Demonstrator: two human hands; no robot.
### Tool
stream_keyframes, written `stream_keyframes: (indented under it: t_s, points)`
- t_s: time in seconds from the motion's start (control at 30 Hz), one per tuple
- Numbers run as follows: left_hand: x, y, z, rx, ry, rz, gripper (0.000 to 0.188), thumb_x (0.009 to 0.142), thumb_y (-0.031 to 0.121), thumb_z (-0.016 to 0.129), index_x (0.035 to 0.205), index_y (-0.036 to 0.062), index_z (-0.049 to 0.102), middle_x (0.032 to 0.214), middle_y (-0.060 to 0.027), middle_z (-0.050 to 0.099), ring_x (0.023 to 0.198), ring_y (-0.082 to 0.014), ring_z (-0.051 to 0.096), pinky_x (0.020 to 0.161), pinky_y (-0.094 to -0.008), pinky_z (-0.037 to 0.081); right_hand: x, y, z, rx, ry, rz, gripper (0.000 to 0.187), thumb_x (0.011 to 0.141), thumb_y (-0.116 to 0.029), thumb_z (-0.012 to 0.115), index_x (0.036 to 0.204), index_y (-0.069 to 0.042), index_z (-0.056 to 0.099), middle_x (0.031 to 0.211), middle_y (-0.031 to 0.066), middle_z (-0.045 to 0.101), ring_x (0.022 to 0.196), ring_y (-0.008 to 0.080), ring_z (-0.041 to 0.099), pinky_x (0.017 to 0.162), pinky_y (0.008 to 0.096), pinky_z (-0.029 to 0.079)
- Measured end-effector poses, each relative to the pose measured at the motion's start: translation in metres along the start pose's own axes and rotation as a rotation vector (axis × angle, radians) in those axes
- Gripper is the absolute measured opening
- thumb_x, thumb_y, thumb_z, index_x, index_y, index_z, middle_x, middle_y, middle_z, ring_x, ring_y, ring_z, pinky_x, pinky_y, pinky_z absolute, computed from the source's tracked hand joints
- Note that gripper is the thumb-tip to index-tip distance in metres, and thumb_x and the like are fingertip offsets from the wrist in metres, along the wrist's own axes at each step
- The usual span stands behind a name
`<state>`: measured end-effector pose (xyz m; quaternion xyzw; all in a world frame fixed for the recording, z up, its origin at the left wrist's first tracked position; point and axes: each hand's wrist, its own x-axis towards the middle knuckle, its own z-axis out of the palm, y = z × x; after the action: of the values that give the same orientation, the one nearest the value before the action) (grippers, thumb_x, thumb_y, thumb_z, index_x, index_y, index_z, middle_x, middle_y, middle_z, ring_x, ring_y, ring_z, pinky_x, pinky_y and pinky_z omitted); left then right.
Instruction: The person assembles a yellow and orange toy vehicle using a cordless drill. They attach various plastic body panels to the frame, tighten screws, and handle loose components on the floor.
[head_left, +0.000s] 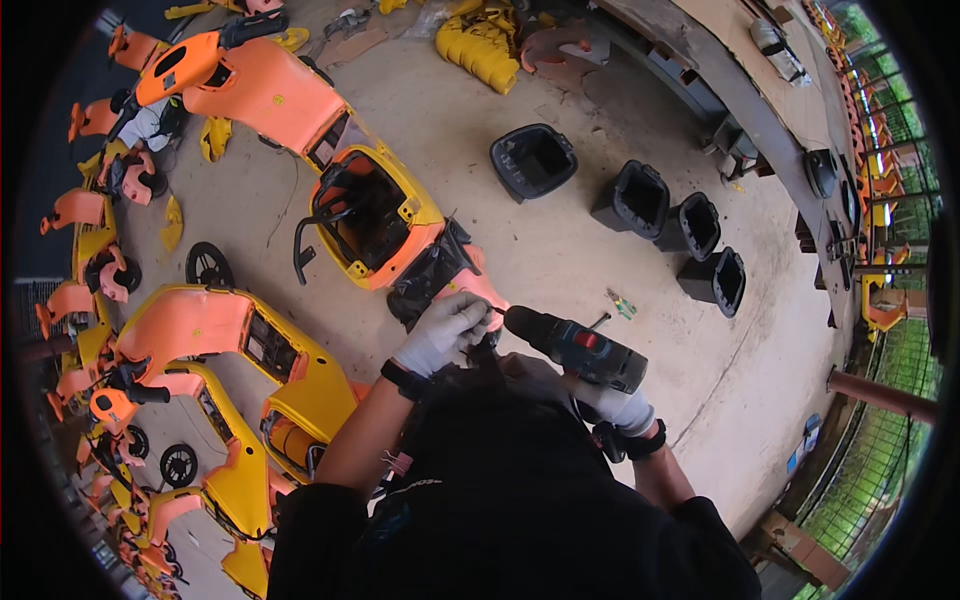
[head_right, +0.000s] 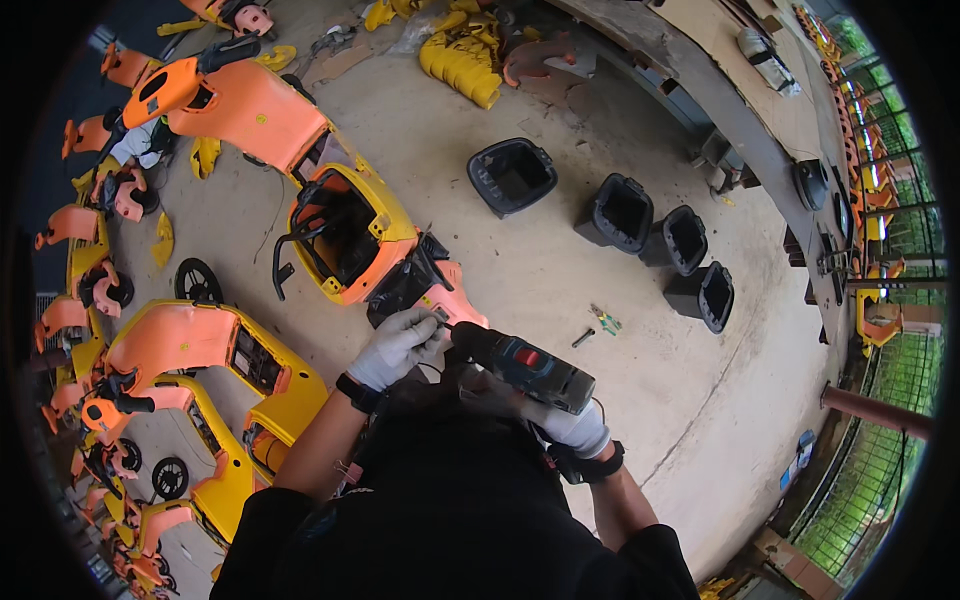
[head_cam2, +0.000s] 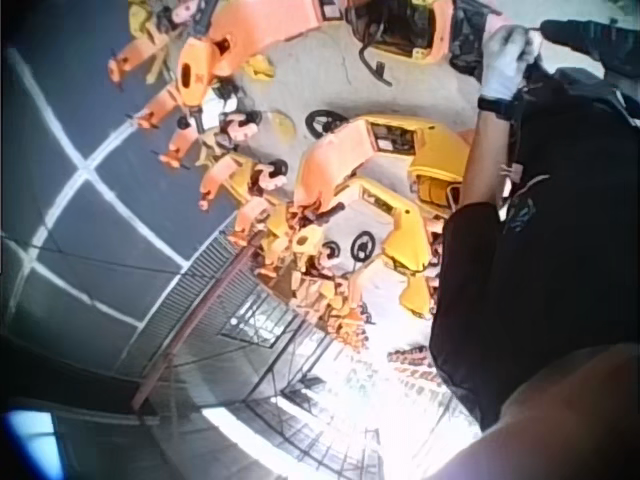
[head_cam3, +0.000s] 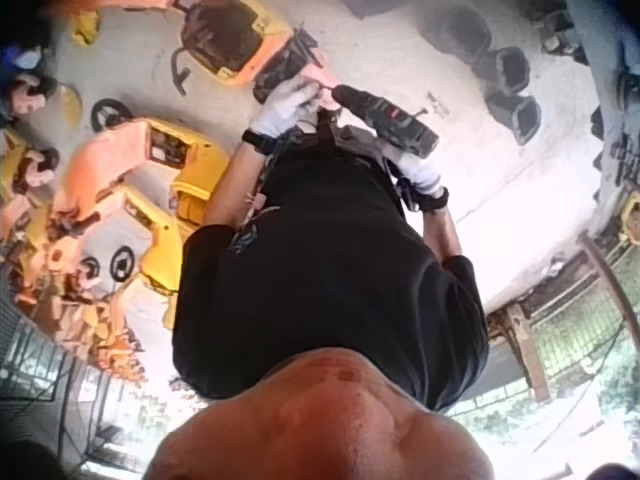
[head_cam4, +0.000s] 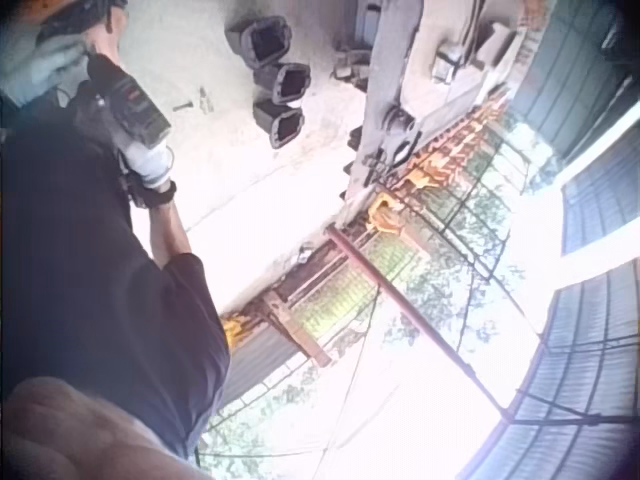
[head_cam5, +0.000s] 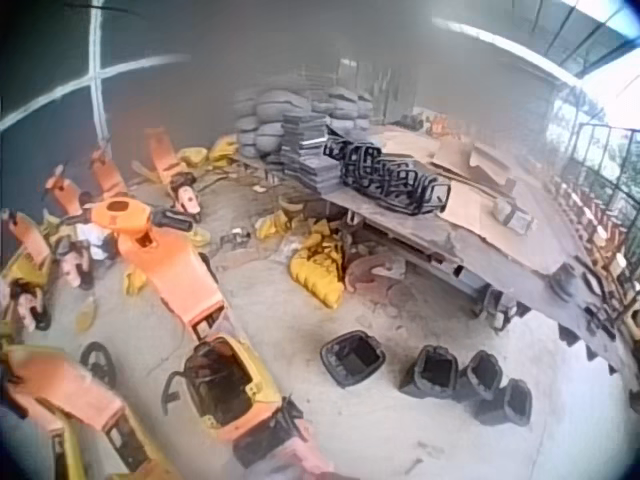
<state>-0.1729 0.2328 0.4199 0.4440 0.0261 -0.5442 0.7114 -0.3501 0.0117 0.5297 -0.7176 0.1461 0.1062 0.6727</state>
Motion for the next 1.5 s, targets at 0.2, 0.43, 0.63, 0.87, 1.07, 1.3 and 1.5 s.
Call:
stream_keyframes:
  t_s: [0.2, 0.43, 0.63, 0.87, 1.07, 1.3, 1.5]
  points:
    - [0.002, -0.012, -0.019, -0.1, -0.001, 0.031, 0.017, 0.101, 0.019, 0.055, 0.105, 0.004, 0.062, 0.093, -0.0015, 0.064, 0.081, -0.0063, 0.059, 0.072, -0.0191, 0.05, 0.014, 0.014, 0.011, -0.121, 0.113, -0.014, 0.021, 0.08, -0.007, 0.071, 0.1, -0.007, 0.065, 0.088, 0.0006, 0.064, 0.079, 0.012, 0.06, 0.069, 0.0298, 0.05]
    - [-0.008, -0.008, -0.024, -0.152, 0.026, 0.07, 0.018, 0.102, 0.019, 0.053, 0.106, 0.0036, 0.061, 0.094, -0.0012, 0.063, 0.083, -0.0067, 0.06, 0.074, -0.0202, 0.051, 0.024, 0.008, 0.012, -0.147, 0.011, 0.072, 0.026, 0.083, -0.004, 0.067, 0.109, -0.005, 0.067, 0.098, 0.0047, 0.07, 0.086, 0.0141, 0.065, 0.076, 0.0296, 0.052]
    - [-0.007, -0.005, -0.026, -0.147, 0.062, 0.036, 0.018, 0.102, 0.022, 0.053, 0.102, 0.0056, 0.061, 0.086, 0.0014, 0.063, 0.073, -0.0052, 0.059, 0.064, -0.0198, 0.049, 0.031, 0.019, 0.016, -0.261, 0.048, -0.034, 0.017, 0.08, -0.007, 0.072, 0.097, -0.007, 0.066, 0.082, 0.0, 0.064, 0.073, 0.0108, 0.06, 0.064, 0.029, 0.048]
    - [-0.007, -0.002, -0.029, 0.078, 0.064, 0.021, 0.026, 0.102, 0.029, 0.053, 0.093, 0.0055, 0.061, 0.077, 0.0006, 0.06, 0.063, -0.0064, 0.055, 0.058, -0.0204, 0.045, 0.029, 0.02, 0.009, -0.232, -0.014, 0.212, 0.018, 0.081, -0.007, 0.072, 0.098, -0.007, 0.067, 0.082, -0.0004, 0.065, 0.072, 0.0114, 0.061, 0.061, 0.0293, 0.049]
    - [-0.012, 0.003, -0.037, 0.256, -0.044, -0.052, 0.028, 0.099, 0.028, 0.056, 0.09, 0.0023, 0.063, 0.073, -0.0001, 0.059, 0.062, -0.006, 0.054, 0.056, -0.0204, 0.043, 0.035, 0.027, -0.005, -0.5, -0.125, -0.169, 0.025, 0.076, -0.004, 0.075, 0.1, -0.003, 0.067, 0.084, 0.0082, 0.069, 0.073, 0.0173, 0.066, 0.068, 0.0309, 0.052]
    - [-0.009, -0.017, -0.043, 0.331, -0.032, -0.091, 0.029, 0.1, 0.029, 0.056, 0.087, 0.0041, 0.062, 0.073, 0.0016, 0.057, 0.06, -0.0058, 0.051, 0.055, -0.02, 0.042, 0.055, -0.009, -0.009, -0.452, -0.256, -0.039, 0.03, 0.075, -0.003, 0.073, 0.104, 0.0, 0.066, 0.085, 0.0128, 0.068, 0.075, 0.0212, 0.066, 0.069, 0.0307, 0.051]
    - [-0.008, -0.018, -0.046, 0.321, -0.048, -0.101, 0.029, 0.1, 0.029, 0.056, 0.089, 0.0033, 0.064, 0.074, 0.001, 0.059, 0.059, -0.0054, 0.052, 0.055, -0.0196, 0.042, 0.066, -0.017, -0.011, -0.506, -0.316, -0.027, 0.035, 0.075, -0.005, 0.073, 0.108, 0.0, 0.065, 0.088, 0.0144, 0.068, 0.078, 0.0267, 0.066, 0.07, 0.0319, 0.051]
